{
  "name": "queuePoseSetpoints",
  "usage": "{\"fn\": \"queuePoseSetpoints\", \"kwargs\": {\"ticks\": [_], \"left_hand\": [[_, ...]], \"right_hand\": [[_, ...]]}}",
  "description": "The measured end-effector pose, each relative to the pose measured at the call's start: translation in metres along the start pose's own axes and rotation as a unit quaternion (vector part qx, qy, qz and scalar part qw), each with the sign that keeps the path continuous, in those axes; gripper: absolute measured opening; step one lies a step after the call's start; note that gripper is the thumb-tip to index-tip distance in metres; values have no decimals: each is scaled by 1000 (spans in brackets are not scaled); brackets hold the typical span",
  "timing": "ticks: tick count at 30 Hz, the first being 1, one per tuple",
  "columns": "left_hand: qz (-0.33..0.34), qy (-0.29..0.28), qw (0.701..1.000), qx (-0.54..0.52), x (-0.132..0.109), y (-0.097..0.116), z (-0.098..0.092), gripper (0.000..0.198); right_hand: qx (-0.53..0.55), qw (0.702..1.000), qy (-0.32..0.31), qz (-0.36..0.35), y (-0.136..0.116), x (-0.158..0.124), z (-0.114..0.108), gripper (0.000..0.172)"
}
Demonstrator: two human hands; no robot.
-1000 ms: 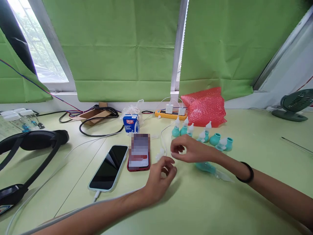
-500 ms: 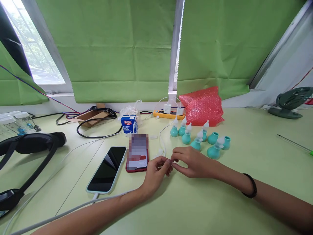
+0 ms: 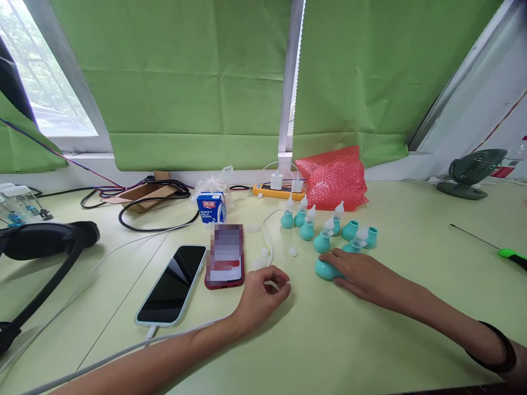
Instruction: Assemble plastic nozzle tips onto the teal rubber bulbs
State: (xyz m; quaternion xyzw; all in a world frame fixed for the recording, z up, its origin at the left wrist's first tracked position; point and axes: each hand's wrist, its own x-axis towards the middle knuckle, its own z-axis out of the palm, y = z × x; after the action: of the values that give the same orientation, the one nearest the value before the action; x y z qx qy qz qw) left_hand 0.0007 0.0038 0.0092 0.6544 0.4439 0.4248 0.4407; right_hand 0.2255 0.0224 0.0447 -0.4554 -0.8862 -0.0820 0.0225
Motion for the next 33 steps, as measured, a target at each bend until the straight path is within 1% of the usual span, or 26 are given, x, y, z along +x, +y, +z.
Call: {"fn": "queuePoseSetpoints", "kwargs": {"ticks": [2, 5, 8, 10, 12, 15, 18, 20, 24, 27, 29, 31, 33], "left_hand": [[11, -16, 999, 27, -1, -2, 1, 7], [44, -37, 996, 71, -2, -4, 2, 6], [102, -46, 987, 117, -4, -4, 2, 9], [150, -58, 977, 143, -6, -2, 2, 12], [179, -68, 968, 164, -8, 1, 2, 14], [175, -67, 964, 187, -11, 3, 1, 18], [183, -65, 962, 193, -11, 2, 1, 19], [194, -73, 959, 193, -10, 0, 1, 16], [197, -75, 960, 185, -8, -2, 0, 12], [196, -70, 960, 186, -8, -2, 0, 11], [195, -71, 960, 186, -8, -2, 0, 10], [190, -74, 962, 183, -8, -2, 0, 10], [183, -77, 963, 181, -8, -2, 0, 11]], "right_hand": [[-4, 999, -21, -27, -2, 6, -7, 30], [-54, 996, -29, -58, -3, 15, -16, 37], [-84, 991, -51, -92, -1, 26, -22, 40], [-82, 988, -77, -106, -1, 35, -27, 40], [-83, 984, -103, -118, -5, 45, -34, 39], [-107, 976, -140, -131, -16, 56, -46, 35], [-140, 968, -174, -116, -28, 59, -54, 28], [-151, 967, -175, -108, -33, 60, -57, 27], [-162, 968, -150, -118, -35, 68, -61, 26], [-175, 966, -144, -126, -32, 85, -64, 27], [-187, 966, -124, -130, -29, 100, -64, 26], [-193, 967, -104, -133, -28, 114, -60, 26], [-193, 967, -101, -135, -27, 125, -54, 25]]}}
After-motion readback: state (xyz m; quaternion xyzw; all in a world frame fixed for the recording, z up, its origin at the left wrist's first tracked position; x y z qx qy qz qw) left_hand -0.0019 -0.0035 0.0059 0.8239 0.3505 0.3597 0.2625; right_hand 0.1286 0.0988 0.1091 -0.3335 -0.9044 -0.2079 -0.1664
